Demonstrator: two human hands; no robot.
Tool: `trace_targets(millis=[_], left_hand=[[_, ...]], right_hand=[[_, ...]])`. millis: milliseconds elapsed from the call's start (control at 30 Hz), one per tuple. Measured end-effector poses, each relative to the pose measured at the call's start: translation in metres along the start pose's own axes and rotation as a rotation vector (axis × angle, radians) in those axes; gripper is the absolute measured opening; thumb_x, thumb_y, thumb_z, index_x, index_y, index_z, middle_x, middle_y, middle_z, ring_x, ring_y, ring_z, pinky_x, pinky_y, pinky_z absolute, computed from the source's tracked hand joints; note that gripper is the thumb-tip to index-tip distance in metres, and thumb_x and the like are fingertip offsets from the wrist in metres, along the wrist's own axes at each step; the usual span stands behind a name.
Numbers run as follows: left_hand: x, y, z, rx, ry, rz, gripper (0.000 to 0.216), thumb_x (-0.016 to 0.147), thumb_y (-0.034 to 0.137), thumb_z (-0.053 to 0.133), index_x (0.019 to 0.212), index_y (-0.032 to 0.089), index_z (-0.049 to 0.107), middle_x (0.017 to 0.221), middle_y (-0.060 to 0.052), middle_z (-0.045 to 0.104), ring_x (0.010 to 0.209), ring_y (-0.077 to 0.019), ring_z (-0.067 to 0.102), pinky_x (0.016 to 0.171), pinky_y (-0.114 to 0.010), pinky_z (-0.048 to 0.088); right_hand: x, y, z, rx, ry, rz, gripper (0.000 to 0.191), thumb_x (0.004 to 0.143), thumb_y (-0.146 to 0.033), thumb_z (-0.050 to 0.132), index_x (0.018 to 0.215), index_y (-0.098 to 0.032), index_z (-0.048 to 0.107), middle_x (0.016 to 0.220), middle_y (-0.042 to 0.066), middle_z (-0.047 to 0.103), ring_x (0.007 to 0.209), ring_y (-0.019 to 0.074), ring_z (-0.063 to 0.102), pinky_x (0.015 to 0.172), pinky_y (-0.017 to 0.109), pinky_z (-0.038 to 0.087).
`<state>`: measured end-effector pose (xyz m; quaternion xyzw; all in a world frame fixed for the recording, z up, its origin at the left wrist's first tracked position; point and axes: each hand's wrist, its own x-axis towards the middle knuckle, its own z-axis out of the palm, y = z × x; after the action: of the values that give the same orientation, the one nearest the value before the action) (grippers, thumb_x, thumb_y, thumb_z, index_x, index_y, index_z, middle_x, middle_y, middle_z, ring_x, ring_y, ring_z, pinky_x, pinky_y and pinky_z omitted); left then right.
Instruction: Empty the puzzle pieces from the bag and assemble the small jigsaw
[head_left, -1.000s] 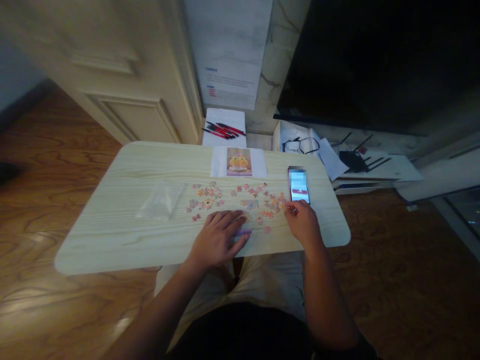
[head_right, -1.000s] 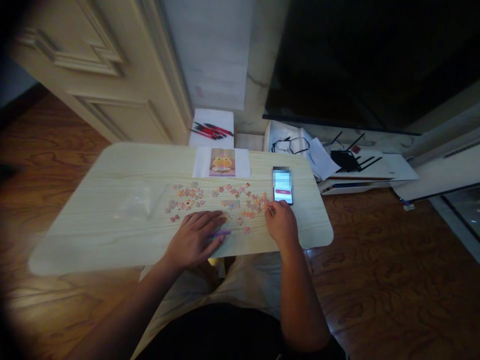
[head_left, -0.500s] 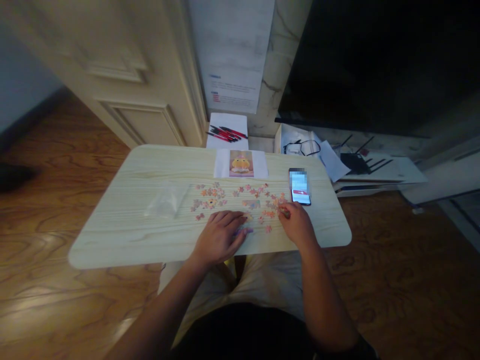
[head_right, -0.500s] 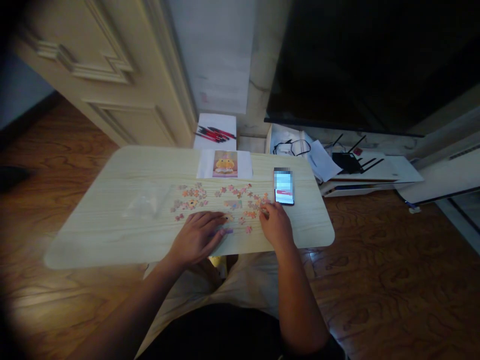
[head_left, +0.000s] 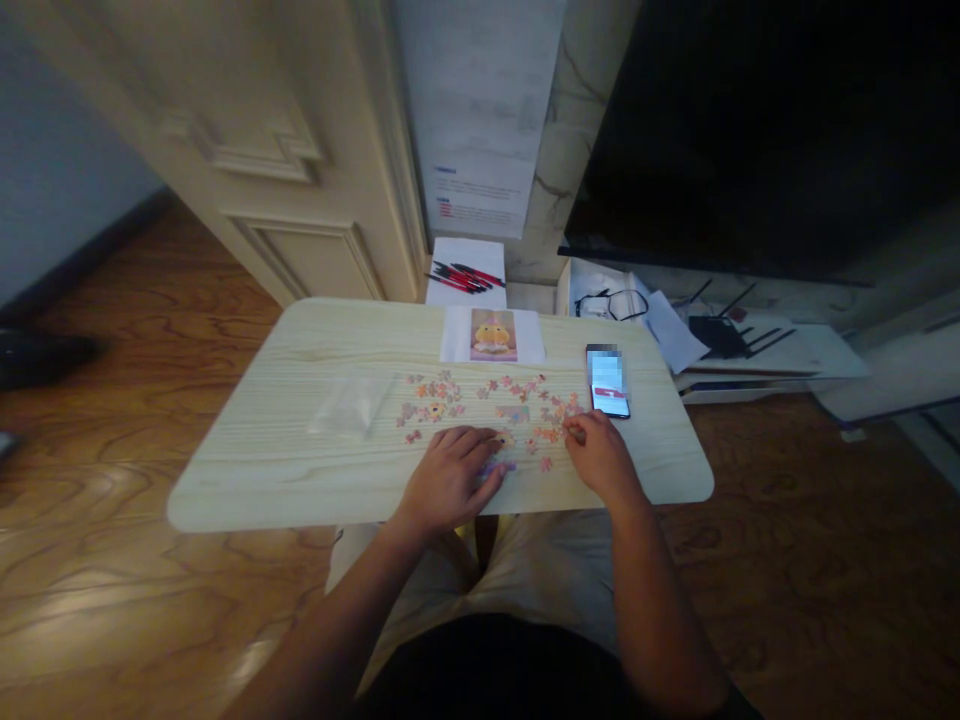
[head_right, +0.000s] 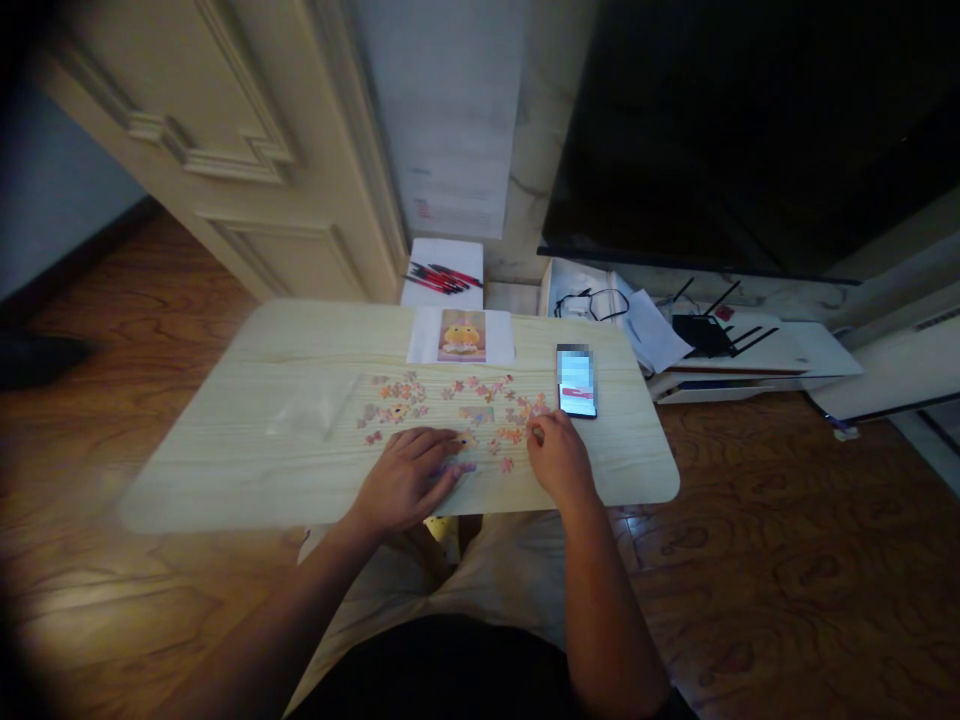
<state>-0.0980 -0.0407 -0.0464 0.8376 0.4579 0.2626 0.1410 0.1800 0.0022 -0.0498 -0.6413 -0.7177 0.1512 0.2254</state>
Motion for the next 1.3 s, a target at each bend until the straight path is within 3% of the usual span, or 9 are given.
trace_targets(millis=[267, 467, 600, 833, 1067, 1233, 1300], left_hand=[[0.0, 0.002, -0.001, 0.008, 0.007, -0.016, 0.035, 0.099, 0.04, 0.058, 0.127, 0.024, 0.068, 0.133, -0.009, 0.068, 0.12, -0.0271, 0.06, 0.103, -0.049, 0.048], [0.0, 0.003, -0.002, 0.001, 0.017, -0.008, 0.036, 0.098, 0.041, 0.058, 0.129, 0.025, 0.068, 0.132, -0.009, 0.068, 0.118, -0.0268, 0.061, 0.102, -0.049, 0.049], [0.0, 0.003, -0.002, 0.002, 0.007, -0.013, 0.036, 0.099, 0.042, 0.057, 0.128, 0.024, 0.067, 0.133, -0.009, 0.067, 0.119, -0.0273, 0.061, 0.102, -0.049, 0.048], [-0.001, 0.004, -0.001, -0.008, 0.008, -0.021, 0.035, 0.099, 0.042, 0.057, 0.128, 0.025, 0.067, 0.133, -0.009, 0.067, 0.119, -0.0273, 0.06, 0.102, -0.048, 0.048], [-0.001, 0.002, -0.001, -0.023, 0.016, -0.011, 0.034, 0.099, 0.04, 0.057, 0.127, 0.024, 0.067, 0.131, -0.009, 0.068, 0.118, -0.0268, 0.061, 0.103, -0.048, 0.047], [-0.002, -0.001, 0.001, -0.051, 0.075, 0.007, 0.031, 0.098, 0.037, 0.06, 0.125, 0.024, 0.067, 0.127, -0.008, 0.07, 0.115, -0.0256, 0.063, 0.1, -0.047, 0.049], [-0.002, -0.001, 0.002, -0.061, 0.104, 0.01, 0.03, 0.097, 0.036, 0.062, 0.124, 0.024, 0.067, 0.125, -0.008, 0.071, 0.113, -0.0254, 0.064, 0.099, -0.047, 0.049]], right_hand=[[-0.002, -0.003, -0.004, 0.082, -0.022, 0.053, 0.009, 0.084, -0.018, 0.058, 0.084, -0.024, 0.065, 0.077, 0.0, 0.068, 0.07, 0.0185, 0.062, 0.068, 0.03, 0.048], [-0.003, 0.0, 0.0, 0.146, -0.047, -0.037, 0.027, 0.084, -0.014, 0.058, 0.106, -0.022, 0.071, 0.102, 0.006, 0.071, 0.088, 0.0203, 0.067, 0.081, 0.035, 0.055], [-0.002, 0.001, 0.001, 0.117, -0.065, -0.041, 0.019, 0.087, -0.015, 0.058, 0.095, -0.022, 0.074, 0.101, 0.007, 0.07, 0.091, 0.0216, 0.068, 0.085, 0.038, 0.056], [-0.001, 0.001, 0.002, 0.117, -0.074, -0.018, 0.023, 0.086, -0.016, 0.058, 0.103, -0.021, 0.073, 0.109, 0.008, 0.069, 0.091, 0.0205, 0.069, 0.088, 0.038, 0.056], [-0.001, -0.004, -0.004, 0.141, -0.071, 0.101, 0.004, 0.082, -0.02, 0.063, 0.084, -0.023, 0.066, 0.079, 0.0, 0.068, 0.072, 0.0188, 0.065, 0.07, 0.032, 0.051], [0.001, -0.014, -0.003, 0.395, -0.039, 0.074, 0.031, 0.086, -0.027, 0.063, 0.117, -0.024, 0.067, 0.089, 0.002, 0.071, 0.077, 0.0192, 0.067, 0.073, 0.033, 0.053], [0.004, -0.024, 0.001, 0.525, -0.085, 0.043, 0.027, 0.088, -0.033, 0.065, 0.113, -0.024, 0.071, 0.096, 0.004, 0.074, 0.083, 0.0205, 0.069, 0.078, 0.035, 0.054]])
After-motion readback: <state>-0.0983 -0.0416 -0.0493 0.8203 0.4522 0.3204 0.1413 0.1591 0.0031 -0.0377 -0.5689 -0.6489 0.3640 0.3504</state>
